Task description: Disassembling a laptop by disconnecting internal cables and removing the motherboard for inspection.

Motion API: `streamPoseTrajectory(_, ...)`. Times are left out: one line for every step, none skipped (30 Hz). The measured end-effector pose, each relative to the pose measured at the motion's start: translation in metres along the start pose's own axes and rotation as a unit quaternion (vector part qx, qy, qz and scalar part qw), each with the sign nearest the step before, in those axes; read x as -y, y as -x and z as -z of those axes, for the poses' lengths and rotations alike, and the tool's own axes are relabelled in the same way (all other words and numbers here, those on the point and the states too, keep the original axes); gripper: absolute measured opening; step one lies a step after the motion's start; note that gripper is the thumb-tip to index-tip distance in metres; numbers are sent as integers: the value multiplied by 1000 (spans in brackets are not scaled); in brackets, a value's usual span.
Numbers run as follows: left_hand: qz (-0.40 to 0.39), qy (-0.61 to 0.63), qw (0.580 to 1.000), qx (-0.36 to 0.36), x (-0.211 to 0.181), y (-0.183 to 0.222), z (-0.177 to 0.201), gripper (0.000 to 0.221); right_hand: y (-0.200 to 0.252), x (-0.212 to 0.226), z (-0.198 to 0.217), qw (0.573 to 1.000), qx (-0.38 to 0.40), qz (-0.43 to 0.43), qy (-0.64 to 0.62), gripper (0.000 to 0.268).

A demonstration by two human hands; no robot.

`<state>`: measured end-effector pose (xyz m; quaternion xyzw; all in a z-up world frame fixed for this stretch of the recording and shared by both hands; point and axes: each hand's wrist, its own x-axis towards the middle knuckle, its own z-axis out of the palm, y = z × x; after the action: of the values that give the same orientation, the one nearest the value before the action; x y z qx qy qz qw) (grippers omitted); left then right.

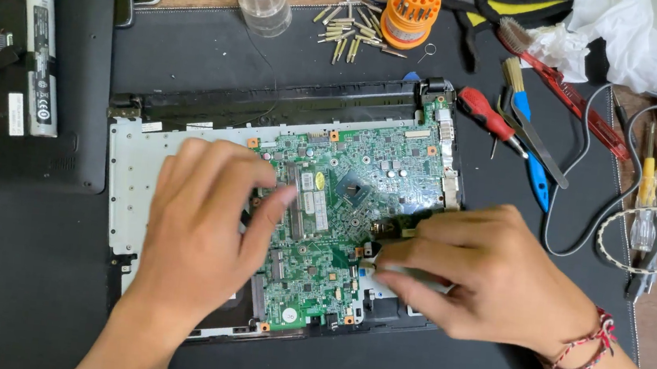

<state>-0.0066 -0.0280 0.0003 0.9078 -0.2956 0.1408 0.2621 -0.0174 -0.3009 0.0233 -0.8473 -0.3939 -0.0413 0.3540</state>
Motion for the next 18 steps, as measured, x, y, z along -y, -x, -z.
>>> streamPoseTrajectory(53,-39,997,-32,3,1,1,20,2,-1,-3,1000,27,12,4,17)
streamPoseTrajectory(54,-40,997,-33,6,4,2,20,4,-1,-6,999,28,14,4,17)
streamPoseTrajectory(87,-79,993,-32,8,6,3,25,5,-2,-8,998,53,0,18,20)
streamPoseTrajectory(119,-117,985,-32,10,8,4,30,7,-3,-11,996,78,-14,34,24)
streamPoseTrajectory(119,-118,985,-34,12,8,5,30,6,-2,-11,996,79,-12,35,24)
streamPoseTrajectory(128,-121,984,-29,12,9,6,31,5,-1,-10,995,92,-16,18,17)
streamPoseTrajectory(137,-124,982,-25,13,9,6,33,4,0,-10,994,106,-20,1,13)
streamPoseTrajectory(139,-125,982,-26,13,10,6,33,3,1,-7,994,108,-18,1,13)
streamPoseTrajectory(127,-127,983,-22,14,10,5,32,1,3,-4,995,98,-26,-12,15)
streamPoseTrajectory(113,-130,985,-17,14,9,5,33,-1,3,-1,995,87,-34,-24,24)
streamPoseTrajectory(114,-131,985,-19,14,9,6,33,1,0,-1,995,87,-32,-23,24)
streamPoseTrajectory(118,-114,986,-11,13,9,6,38,3,-2,-1,997,21,-60,37,22)
streamPoseTrajectory(121,-97,988,-3,12,9,7,45,5,-5,0,991,-46,-87,96,20)
streamPoseTrajectory(121,-96,988,-5,12,8,8,45,6,-8,0,990,-45,-86,97,20)
streamPoseTrajectory(139,-80,987,20,11,8,8,46,7,-11,1,970,-79,-175,148,14)
streamPoseTrajectory(157,-65,985,42,10,7,9,46,8,-15,1,938,-113,-260,198,9)
streamPoseTrajectory(157,-65,985,39,10,8,8,46,8,-19,2,939,-113,-257,200,9)
streamPoseTrajectory(163,-56,984,49,11,8,8,43,8,-23,3,923,-90,-310,211,17)
